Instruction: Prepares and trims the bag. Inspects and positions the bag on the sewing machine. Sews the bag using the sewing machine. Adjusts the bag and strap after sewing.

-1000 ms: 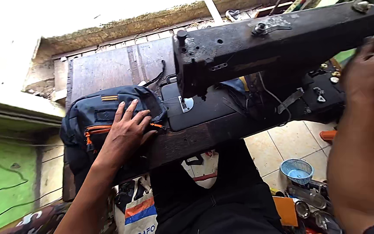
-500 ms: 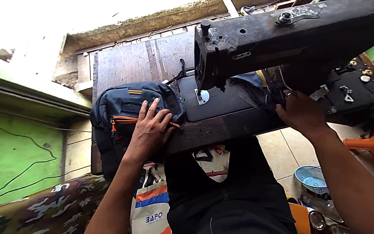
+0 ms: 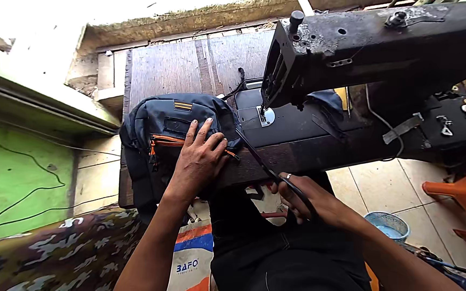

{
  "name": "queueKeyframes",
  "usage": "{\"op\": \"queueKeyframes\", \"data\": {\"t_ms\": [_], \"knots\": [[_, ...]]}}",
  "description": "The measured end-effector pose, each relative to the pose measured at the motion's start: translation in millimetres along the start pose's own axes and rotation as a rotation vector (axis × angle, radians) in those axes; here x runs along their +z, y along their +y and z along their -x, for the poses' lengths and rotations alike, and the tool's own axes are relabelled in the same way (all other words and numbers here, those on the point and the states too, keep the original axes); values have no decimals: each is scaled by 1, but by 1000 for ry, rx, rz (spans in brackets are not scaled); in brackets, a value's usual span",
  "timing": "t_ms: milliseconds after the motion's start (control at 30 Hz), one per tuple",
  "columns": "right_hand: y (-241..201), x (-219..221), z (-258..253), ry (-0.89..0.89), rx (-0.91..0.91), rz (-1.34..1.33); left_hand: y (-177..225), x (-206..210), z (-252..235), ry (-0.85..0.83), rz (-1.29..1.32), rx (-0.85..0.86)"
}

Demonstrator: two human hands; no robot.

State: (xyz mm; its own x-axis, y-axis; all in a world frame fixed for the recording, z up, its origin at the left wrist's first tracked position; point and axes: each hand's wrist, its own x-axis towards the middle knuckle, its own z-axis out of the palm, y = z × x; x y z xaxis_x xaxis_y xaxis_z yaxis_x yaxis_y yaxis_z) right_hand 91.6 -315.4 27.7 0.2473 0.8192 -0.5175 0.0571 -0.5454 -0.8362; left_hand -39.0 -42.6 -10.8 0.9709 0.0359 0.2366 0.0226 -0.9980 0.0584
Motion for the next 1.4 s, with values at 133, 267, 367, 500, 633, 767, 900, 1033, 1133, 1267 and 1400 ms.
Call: {"op": "queueKeyframes", "data": {"t_ms": [133,267,367,500,633,767,900,1033,1133,1267,1400], "knots": [[-16,6,-21,41,161,10,0,0,3,5,2,-14],[-23,7,-29,60,153,36,1,2,5,10,14,-16],[-30,9,-36,82,157,138,-1,3,5,17,3,-11],[-28,8,-35,139,142,193,0,3,6,36,5,-7],[-5,-4,-11,122,74,-260,2,5,8,122,57,-21],[14,-13,-13,-187,19,-692,4,12,14,222,85,-43],[6,-1,-38,-269,-14,-794,7,14,17,275,90,-57],[-1,12,-49,-284,-19,-940,9,13,21,284,90,-69],[1,18,-46,-160,37,-937,11,12,23,273,94,-71],[17,3,-17,10,86,-717,15,5,27,248,82,-55],[42,-30,31,172,128,-222,19,-17,22,126,91,-33]]}}
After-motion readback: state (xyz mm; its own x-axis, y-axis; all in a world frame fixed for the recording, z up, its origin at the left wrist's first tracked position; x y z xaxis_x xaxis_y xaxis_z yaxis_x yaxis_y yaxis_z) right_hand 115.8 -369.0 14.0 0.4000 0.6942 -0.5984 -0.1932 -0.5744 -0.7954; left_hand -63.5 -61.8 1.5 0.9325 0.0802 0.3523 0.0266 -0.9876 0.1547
